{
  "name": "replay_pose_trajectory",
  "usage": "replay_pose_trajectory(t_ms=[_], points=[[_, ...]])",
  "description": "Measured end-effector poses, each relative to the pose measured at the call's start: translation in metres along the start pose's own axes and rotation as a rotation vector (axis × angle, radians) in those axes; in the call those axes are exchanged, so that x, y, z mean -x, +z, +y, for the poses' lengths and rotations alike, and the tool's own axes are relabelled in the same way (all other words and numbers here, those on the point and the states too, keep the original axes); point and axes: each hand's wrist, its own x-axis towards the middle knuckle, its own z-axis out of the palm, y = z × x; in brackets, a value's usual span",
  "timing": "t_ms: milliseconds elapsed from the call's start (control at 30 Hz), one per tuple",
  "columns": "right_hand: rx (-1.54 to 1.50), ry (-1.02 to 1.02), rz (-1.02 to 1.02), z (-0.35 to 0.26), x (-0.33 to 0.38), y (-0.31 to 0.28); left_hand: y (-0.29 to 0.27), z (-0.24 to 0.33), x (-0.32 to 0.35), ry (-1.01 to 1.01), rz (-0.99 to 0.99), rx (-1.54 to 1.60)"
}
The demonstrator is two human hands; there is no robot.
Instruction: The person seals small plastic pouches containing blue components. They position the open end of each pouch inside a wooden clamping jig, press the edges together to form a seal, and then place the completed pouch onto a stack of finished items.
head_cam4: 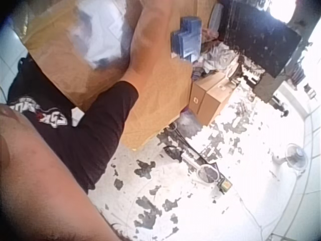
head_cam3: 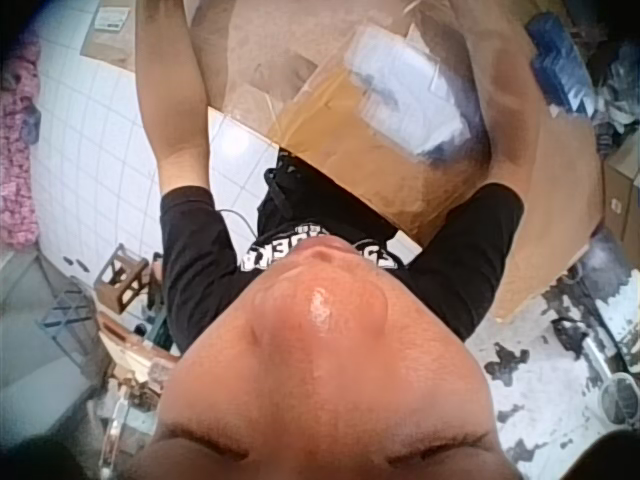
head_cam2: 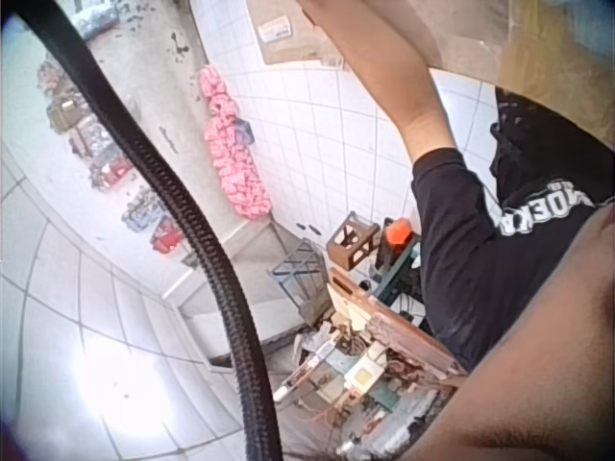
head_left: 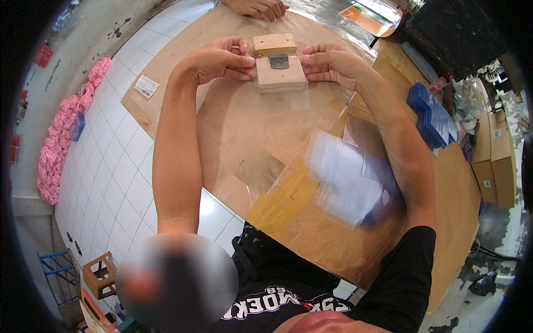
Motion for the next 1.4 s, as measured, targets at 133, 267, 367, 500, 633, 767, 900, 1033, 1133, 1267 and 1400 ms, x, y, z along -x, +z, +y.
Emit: replay_pose_trajectory(t_ms=[133,267,367,500,633,767,900,1033,1133,1267,1400], points=[[-0.004,0.001,0.008,0.001,-0.0008,0.0,-0.001,-0.0006,-0.0002,0.013,-0.006,0.001],[-0.012,0.007,0.014,-0.0006,0.0002,0.0024,-0.0036,-0.0043,-0.001,0.009,0.0,0.008],[-0.011,0.012,0.018,0.0005,-0.0011,0.0002,-0.0023,-0.0017,-0.0004,-0.005,-0.006,0.006],[-0.045,0.03,0.023,-0.0006,-0.0023,0.0001,0.0007,-0.0005,0.0027,-0.012,0.022,-0.004],[-0.047,0.034,0.043,-0.001,-0.0015,0.0017,-0.0032,-0.0032,0.0014,-0.004,0.013,-0.002],[-0.046,0.026,0.057,-0.0015,0.0,0.0016,-0.0024,-0.0012,0.0023,-0.01,0.034,-0.022],[-0.059,0.026,0.055,-0.001,-0.0004,0.0015,-0.0052,-0.0034,0.0021,-0.024,0.033,-0.004],[-0.074,0.021,0.056,-0.0006,-0.0006,-0.0002,-0.008,-0.0034,0.0018,-0.034,0.028,0.002],[-0.082,0.017,0.063,0.0009,-0.0023,-0.0018,-0.0062,-0.003,0.0024,-0.026,0.025,-0.01],[-0.084,0.026,0.076,0.001,-0.0031,-0.0007,-0.0056,-0.0017,0.0041,-0.04,0.032,-0.001],[-0.086,0.017,0.079,0.0009,-0.0026,-0.0001,-0.0066,-0.002,0.0052,-0.032,0.033,-0.007]])
